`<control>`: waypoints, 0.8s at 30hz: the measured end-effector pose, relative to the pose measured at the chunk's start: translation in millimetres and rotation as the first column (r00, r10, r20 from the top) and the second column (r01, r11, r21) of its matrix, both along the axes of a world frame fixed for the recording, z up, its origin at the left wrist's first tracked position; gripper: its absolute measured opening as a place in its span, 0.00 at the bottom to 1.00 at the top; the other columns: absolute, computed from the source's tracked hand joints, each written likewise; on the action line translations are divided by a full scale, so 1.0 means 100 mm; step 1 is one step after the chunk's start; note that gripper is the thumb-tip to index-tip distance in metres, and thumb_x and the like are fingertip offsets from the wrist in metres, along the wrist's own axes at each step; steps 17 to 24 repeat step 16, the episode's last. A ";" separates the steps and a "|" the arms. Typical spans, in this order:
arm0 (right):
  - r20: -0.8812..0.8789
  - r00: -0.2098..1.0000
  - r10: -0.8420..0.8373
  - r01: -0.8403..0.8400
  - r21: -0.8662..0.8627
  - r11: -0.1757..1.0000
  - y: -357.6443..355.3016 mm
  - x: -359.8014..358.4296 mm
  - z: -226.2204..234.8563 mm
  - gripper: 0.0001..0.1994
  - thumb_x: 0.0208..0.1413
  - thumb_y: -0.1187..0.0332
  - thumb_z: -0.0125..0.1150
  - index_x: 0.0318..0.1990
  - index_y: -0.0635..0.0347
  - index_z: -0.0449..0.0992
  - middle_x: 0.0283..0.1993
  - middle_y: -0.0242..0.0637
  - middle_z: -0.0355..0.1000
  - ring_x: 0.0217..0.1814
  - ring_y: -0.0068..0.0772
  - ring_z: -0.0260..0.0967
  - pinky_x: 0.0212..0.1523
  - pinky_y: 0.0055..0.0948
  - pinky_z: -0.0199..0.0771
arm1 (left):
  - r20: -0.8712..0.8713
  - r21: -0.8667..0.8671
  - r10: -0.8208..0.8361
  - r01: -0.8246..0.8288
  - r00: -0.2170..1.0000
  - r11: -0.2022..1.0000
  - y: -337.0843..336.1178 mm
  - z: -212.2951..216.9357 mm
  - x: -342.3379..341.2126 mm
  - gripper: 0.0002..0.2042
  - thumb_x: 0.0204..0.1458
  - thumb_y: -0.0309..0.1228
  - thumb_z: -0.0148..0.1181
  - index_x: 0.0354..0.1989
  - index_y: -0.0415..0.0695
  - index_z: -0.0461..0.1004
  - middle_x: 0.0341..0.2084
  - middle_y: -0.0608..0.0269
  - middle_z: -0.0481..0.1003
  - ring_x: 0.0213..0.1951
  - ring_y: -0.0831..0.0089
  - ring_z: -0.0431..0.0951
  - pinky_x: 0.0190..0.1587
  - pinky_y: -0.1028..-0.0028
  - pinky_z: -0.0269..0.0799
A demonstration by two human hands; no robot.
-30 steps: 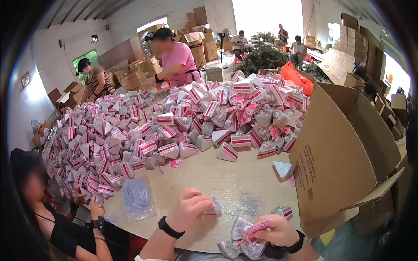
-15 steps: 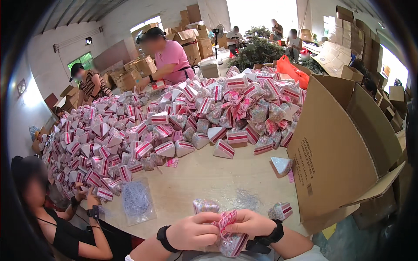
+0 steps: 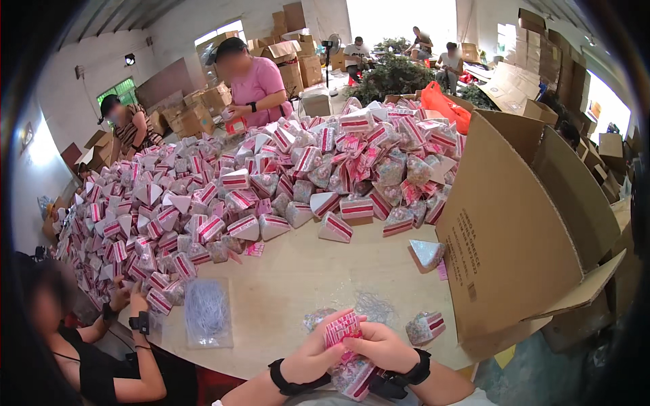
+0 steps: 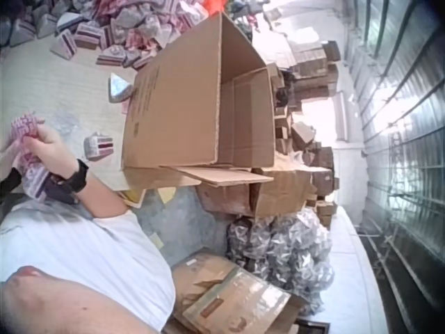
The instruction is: The person is seen packing small triangular items into a plastic bag.
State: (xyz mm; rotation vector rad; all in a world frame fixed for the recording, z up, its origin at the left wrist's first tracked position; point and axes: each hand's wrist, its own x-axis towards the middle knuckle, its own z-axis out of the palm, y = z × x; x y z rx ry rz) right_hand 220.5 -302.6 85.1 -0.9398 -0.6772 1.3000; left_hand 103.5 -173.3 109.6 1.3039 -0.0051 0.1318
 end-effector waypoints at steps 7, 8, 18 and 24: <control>0.492 0.857 -0.150 0.122 0.089 0.989 0.10 -0.06 -0.02 0.12 0.53 0.68 0.58 0.41 0.67 0.72 0.43 0.42 0.67 0.41 0.32 0.67 0.41 0.28 0.68 | -0.048 -0.156 0.186 -0.191 0.981 0.969 0.00 -0.21 0.10 0.14 0.59 0.22 0.43 0.54 0.38 0.59 0.38 0.55 0.70 0.48 0.62 0.70 0.53 0.65 0.66; 0.580 0.782 -0.229 0.164 0.163 0.973 0.10 -0.05 -0.02 0.11 0.52 0.69 0.59 0.41 0.66 0.72 0.42 0.43 0.67 0.41 0.34 0.67 0.42 0.29 0.68 | -0.019 -0.172 0.235 -0.235 0.972 0.957 -0.01 -0.23 0.10 0.14 0.58 0.23 0.43 0.53 0.39 0.60 0.37 0.55 0.70 0.46 0.62 0.71 0.52 0.64 0.66; 0.775 0.632 -0.012 0.147 -0.106 0.983 0.00 0.09 -0.24 0.14 0.49 0.68 0.62 0.42 0.63 0.74 0.46 0.46 0.69 0.51 0.39 0.64 0.52 0.35 0.64 | 0.030 -0.418 0.319 -0.278 0.947 0.865 0.03 -0.41 0.09 0.15 0.58 0.24 0.46 0.53 0.46 0.60 0.37 0.54 0.69 0.42 0.62 0.71 0.49 0.61 0.67; 0.775 0.632 -0.012 0.147 -0.106 0.983 0.00 0.09 -0.24 0.14 0.49 0.68 0.62 0.42 0.63 0.74 0.46 0.46 0.69 0.51 0.39 0.64 0.52 0.35 0.64 | 0.030 -0.418 0.319 -0.278 0.947 0.865 0.03 -0.41 0.09 0.15 0.58 0.24 0.46 0.53 0.46 0.60 0.37 0.54 0.69 0.42 0.62 0.71 0.49 0.61 0.67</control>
